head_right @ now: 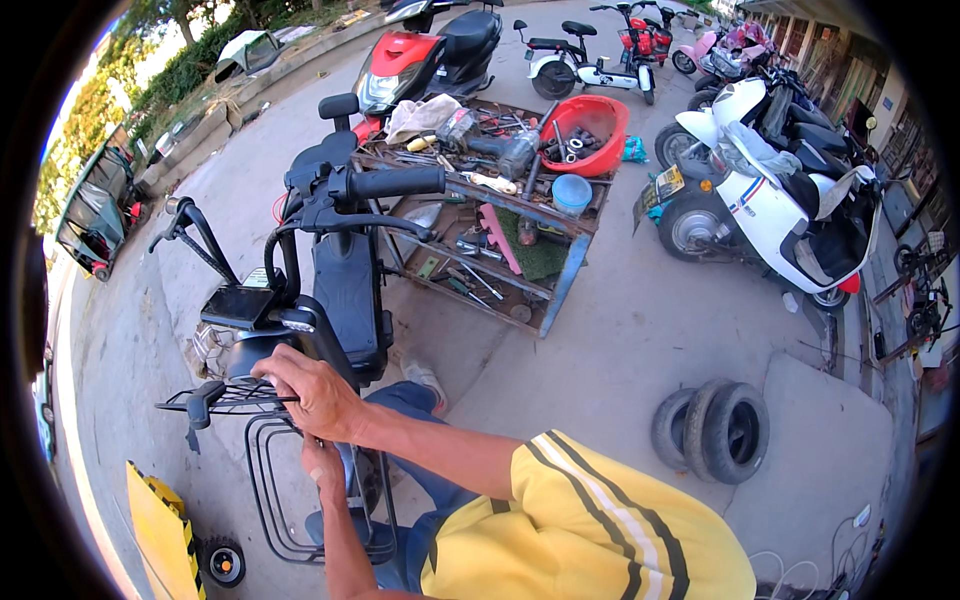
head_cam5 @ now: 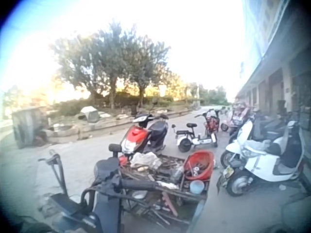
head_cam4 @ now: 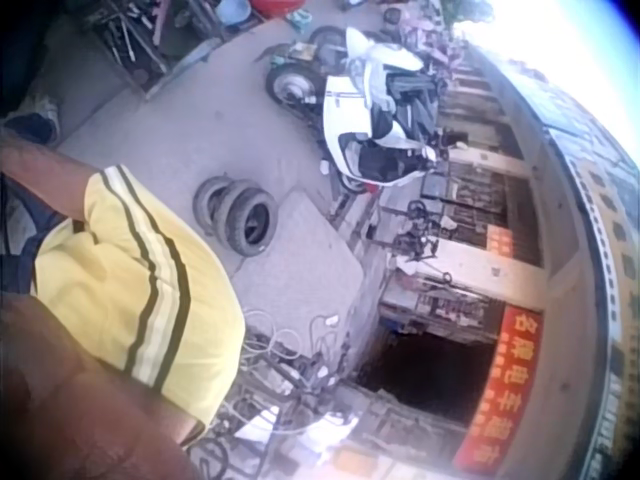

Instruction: The person works on the front basket area of a scooter, using a cordless impact driver to tighten bolts and a wrench to adjust components. The person repeatedly checks the basket alignment and tightens fasteners throughout the clip.

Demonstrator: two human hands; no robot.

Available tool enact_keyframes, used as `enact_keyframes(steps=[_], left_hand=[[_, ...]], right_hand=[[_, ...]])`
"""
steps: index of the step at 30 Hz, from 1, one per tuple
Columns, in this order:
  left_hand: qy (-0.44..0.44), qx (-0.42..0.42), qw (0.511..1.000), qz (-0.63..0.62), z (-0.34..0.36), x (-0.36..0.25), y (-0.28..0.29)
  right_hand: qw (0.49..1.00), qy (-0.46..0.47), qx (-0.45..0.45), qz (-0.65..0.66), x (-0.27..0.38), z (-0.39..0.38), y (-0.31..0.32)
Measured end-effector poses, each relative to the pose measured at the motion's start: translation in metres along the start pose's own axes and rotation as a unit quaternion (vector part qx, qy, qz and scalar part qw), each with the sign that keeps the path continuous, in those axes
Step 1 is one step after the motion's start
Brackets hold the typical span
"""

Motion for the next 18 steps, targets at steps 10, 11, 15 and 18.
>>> enact_keyframes(steps=[10, 11, 15, 18], left_hand=[[0.222, 0.112, 0.793, -0.556, -0.003, 0.058, -0.037], [0.144, 0.093, 0.887, -0.428, 0.002, 0.048, -0.029], [0.05, 0.04, 0.972, -0.226, 0.002, 0.027, -0.01], [0.022, 0.02, 0.988, -0.153, 0.004, 0.016, -0.005]], right_hand=[[1.0, -0.008, 0.004, -0.006, -0.002, -0.001, -0.001], [1.0, -0.008, 0.004, -0.005, -0.002, -0.001, -0.001], [1.0, -0.005, -0.002, 0.002, -0.001, 0.0, 0.0], [1.0, -0.007, 0.002, 0.005, 0.0, -0.001, 0.0]])
Point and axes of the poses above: each hand's wrist, its own z-axis towards the middle knuckle, its own y-axis out of the back of the hand, x = y × z, the point moved 6 cm from there along z, towards the middle knuckle, and after that the axes turned 11 degrees about x, right-handed, at the moved point
